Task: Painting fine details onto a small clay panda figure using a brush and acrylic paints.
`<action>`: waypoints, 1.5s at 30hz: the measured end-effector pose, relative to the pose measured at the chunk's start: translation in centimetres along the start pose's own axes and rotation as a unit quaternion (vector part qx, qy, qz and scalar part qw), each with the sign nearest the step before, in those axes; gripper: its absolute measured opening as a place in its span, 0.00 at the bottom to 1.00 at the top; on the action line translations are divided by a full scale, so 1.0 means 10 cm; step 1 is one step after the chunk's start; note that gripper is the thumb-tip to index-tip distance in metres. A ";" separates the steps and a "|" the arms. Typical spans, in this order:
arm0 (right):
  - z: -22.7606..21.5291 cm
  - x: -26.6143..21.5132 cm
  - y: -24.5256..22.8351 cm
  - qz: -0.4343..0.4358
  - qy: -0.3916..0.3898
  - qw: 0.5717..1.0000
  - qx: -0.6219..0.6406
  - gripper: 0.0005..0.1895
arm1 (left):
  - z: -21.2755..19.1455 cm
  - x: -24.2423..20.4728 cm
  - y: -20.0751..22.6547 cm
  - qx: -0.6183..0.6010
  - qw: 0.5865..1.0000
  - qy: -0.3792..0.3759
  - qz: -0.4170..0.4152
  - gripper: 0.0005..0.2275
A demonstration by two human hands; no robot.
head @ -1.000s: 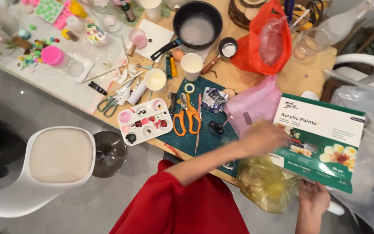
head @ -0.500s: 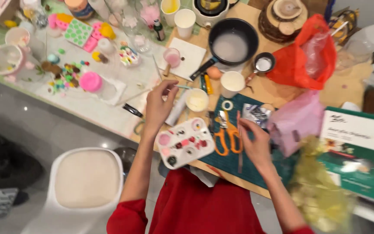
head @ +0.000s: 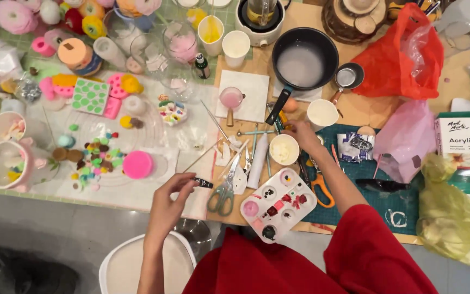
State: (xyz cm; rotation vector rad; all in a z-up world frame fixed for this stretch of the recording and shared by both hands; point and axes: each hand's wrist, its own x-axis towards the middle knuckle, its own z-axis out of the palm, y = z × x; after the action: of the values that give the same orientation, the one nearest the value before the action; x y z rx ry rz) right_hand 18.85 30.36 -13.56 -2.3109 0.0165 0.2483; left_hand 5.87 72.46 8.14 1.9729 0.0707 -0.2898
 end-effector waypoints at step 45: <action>1.43 -2.14 -2.21 0.026 0.237 0.971 0.031 0.07 | 0.51 0.38 -1.29 -0.086 0.904 -0.150 0.391 0.12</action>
State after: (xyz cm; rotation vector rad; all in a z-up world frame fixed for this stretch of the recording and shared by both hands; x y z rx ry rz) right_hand -2.65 54.43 -3.08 -2.2571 0.3208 -0.2801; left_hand 6.28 72.78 -6.29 1.6091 -0.8509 -0.0458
